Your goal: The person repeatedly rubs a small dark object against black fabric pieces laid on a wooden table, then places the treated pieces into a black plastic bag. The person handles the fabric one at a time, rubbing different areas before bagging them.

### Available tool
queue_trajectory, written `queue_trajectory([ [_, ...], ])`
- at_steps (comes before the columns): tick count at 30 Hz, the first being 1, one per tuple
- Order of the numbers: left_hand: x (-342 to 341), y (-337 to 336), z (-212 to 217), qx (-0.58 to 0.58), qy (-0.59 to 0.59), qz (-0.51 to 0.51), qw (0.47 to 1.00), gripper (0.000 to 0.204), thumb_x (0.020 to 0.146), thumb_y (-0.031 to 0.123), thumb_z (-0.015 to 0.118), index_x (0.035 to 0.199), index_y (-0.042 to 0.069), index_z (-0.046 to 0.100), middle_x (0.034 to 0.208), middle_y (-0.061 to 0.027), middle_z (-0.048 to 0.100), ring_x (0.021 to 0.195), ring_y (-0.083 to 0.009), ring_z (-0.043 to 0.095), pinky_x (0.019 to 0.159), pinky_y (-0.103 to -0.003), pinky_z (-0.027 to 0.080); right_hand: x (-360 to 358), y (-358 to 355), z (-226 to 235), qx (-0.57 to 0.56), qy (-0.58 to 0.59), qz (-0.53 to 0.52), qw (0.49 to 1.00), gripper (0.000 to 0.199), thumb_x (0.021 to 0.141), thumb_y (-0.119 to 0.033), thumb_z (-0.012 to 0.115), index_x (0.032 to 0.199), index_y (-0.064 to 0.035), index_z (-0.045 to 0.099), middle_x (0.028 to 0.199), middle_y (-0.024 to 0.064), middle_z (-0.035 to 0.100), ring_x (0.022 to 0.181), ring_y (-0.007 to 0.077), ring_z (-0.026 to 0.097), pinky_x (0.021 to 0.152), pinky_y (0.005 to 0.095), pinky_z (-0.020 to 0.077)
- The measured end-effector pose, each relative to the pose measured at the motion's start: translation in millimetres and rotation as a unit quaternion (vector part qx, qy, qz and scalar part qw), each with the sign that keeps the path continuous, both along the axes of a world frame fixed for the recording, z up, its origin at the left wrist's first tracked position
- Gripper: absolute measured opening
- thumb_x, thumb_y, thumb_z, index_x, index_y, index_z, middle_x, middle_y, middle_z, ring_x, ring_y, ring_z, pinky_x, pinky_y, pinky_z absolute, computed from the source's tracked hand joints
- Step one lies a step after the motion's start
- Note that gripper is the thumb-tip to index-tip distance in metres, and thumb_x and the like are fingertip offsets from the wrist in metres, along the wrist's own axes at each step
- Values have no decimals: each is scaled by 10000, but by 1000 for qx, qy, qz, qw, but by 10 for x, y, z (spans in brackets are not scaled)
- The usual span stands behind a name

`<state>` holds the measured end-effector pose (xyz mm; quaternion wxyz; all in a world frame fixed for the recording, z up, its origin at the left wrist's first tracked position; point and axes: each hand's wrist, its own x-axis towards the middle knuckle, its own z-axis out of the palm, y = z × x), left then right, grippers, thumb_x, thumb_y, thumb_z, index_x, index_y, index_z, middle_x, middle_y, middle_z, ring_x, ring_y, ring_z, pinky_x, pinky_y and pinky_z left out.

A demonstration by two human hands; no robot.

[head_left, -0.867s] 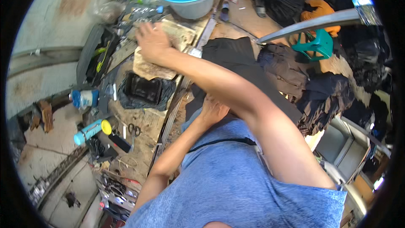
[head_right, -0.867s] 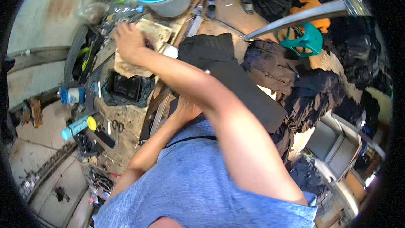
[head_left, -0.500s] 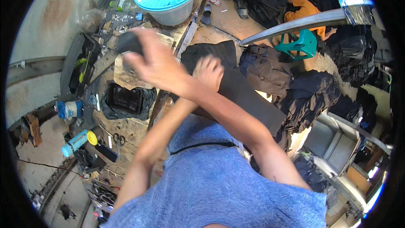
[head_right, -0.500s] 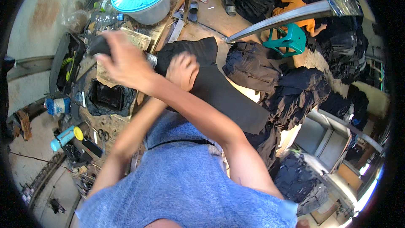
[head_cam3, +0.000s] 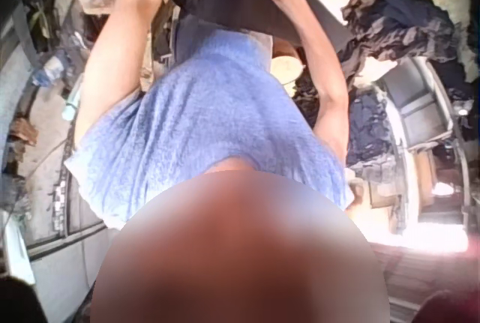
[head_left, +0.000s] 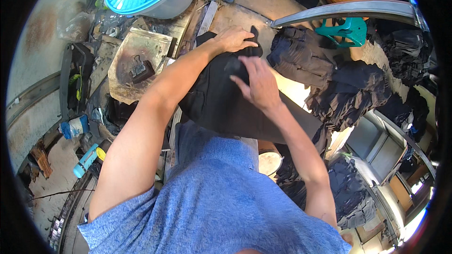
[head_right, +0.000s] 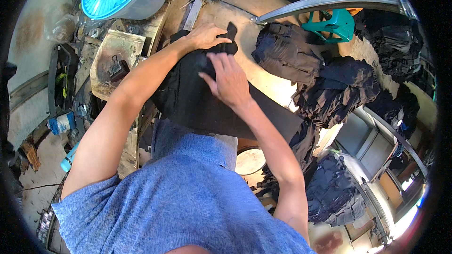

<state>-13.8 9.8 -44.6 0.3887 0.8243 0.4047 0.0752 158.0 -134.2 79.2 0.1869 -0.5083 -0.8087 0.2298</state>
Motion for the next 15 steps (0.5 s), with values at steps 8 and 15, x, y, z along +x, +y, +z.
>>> queue_trajectory([
  [8,30,-91,-160,25,0,30,999,570,1062,632,650,1279,129,809,1109,-274,790,1098,-504,740,959,-570,596,-355,-1345,224,-136,-1,13,991,562,886,-249,896,1354,-10,696,1206,157,695,1082,372,660,939,463,595],
  [15,47,-67,-208,99,-76,51,991,540,1060,593,684,1160,81,826,956,-291,770,964,-520,733,847,-597,575,-265,-253,372,-63,44,-43,996,483,938,-267,854,1289,17,681,1137,217,685,1070,439,669,918,517,577],
])
